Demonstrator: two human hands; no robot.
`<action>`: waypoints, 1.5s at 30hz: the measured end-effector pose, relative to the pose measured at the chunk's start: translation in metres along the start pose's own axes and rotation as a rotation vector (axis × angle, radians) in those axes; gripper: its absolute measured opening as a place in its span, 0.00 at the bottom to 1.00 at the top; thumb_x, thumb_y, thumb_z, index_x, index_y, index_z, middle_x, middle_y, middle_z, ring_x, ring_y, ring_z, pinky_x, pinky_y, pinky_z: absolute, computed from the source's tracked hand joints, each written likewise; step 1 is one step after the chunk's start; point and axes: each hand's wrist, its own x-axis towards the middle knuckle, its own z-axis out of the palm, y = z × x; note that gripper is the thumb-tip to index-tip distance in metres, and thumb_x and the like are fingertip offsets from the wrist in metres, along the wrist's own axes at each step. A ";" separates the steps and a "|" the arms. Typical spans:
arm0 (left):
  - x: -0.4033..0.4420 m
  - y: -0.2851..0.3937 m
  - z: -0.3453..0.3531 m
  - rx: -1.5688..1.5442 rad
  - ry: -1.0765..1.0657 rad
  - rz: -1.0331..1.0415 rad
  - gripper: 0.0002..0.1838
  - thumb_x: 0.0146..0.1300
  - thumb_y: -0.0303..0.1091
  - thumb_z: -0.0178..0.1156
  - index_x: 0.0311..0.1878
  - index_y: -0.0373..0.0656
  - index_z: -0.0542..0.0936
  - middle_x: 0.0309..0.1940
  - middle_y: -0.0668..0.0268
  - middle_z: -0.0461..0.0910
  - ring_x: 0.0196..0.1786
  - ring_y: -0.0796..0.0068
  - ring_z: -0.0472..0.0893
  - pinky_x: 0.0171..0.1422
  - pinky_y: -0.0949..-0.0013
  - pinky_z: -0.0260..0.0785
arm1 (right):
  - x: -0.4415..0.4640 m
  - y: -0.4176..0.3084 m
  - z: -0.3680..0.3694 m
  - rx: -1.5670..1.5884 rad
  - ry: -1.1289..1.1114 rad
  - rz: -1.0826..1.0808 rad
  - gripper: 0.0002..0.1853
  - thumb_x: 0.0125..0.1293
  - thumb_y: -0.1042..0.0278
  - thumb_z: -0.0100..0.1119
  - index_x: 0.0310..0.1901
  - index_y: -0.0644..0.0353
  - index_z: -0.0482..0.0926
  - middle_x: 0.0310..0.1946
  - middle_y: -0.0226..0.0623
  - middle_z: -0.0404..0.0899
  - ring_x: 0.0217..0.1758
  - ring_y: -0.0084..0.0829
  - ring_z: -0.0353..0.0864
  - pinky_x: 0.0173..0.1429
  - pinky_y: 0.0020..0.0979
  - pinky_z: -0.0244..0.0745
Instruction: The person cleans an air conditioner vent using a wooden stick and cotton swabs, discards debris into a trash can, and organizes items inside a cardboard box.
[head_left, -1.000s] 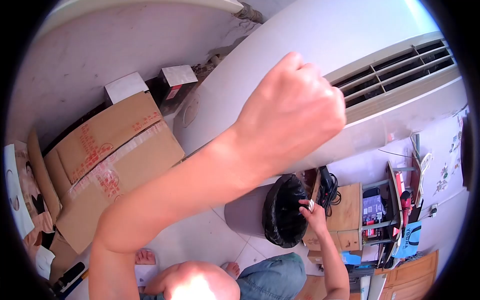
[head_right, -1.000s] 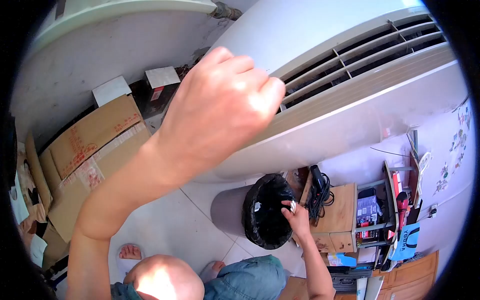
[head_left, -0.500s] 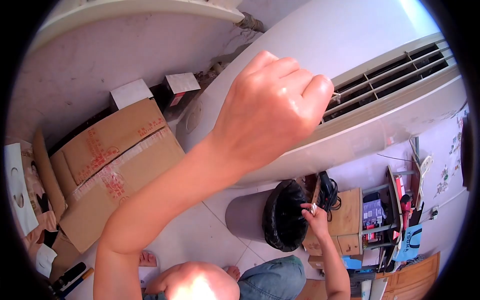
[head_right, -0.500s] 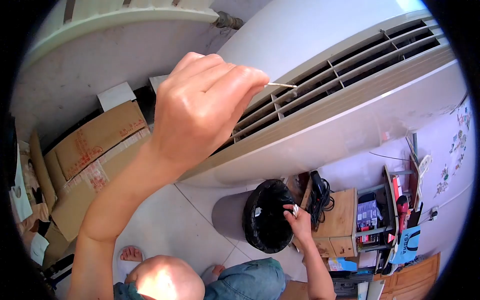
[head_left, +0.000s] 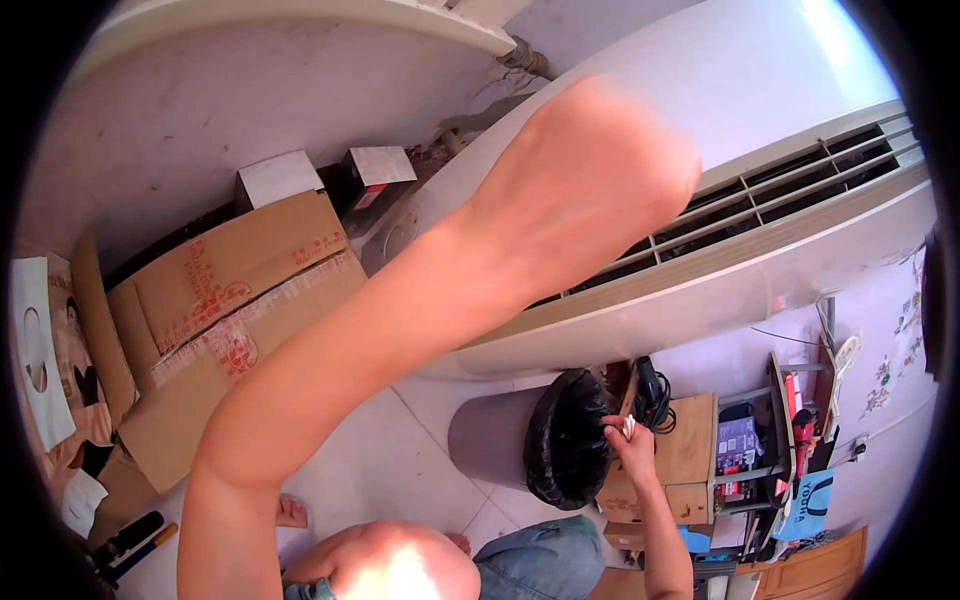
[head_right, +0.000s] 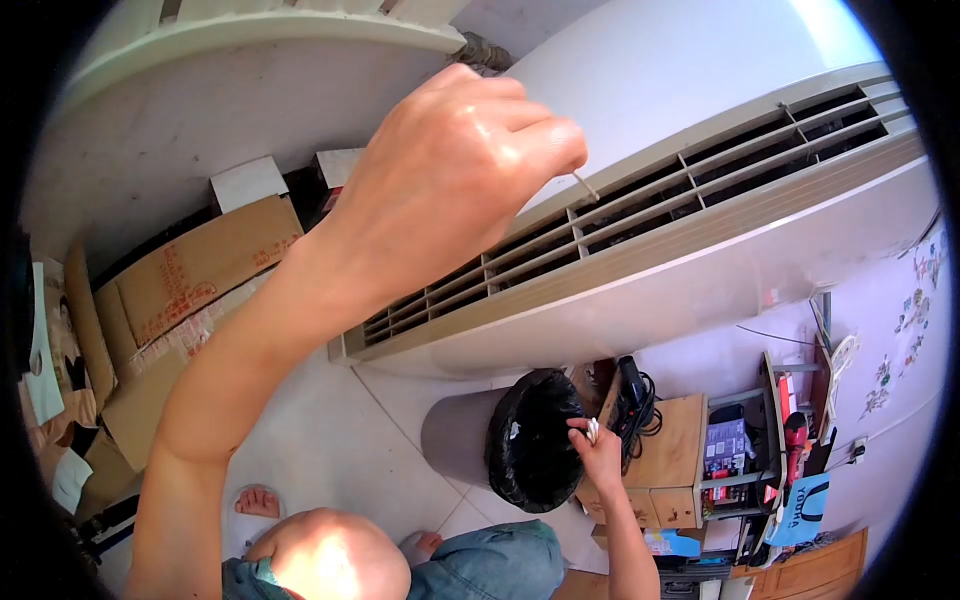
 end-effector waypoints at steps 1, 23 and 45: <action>-0.001 0.000 -0.002 -0.022 -0.008 -0.012 0.06 0.40 0.27 0.59 0.18 0.41 0.71 0.13 0.61 0.70 0.23 0.63 0.75 0.33 0.65 0.68 | 0.000 -0.001 -0.001 0.015 0.001 0.005 0.10 0.59 0.67 0.61 0.41 0.59 0.83 0.19 0.30 0.73 0.24 0.19 0.68 0.32 0.25 0.67; -0.029 0.005 -0.029 -0.321 -0.081 -0.422 0.05 0.57 0.19 0.58 0.35 0.38 0.81 0.25 0.63 0.80 0.27 0.74 0.79 0.32 0.73 0.69 | 0.006 -0.034 -0.027 0.215 0.037 0.031 0.13 0.62 0.63 0.61 0.25 0.63 0.78 0.21 0.27 0.77 0.23 0.15 0.72 0.27 0.21 0.66; -0.030 0.017 0.016 -0.104 0.219 -0.183 0.04 0.49 0.25 0.61 0.28 0.43 0.76 0.17 0.68 0.73 0.23 0.70 0.73 0.33 0.69 0.63 | -0.014 0.016 0.002 -0.035 -0.149 0.098 0.17 0.57 0.67 0.65 0.50 0.55 0.79 0.16 0.26 0.62 0.21 0.20 0.60 0.29 0.25 0.61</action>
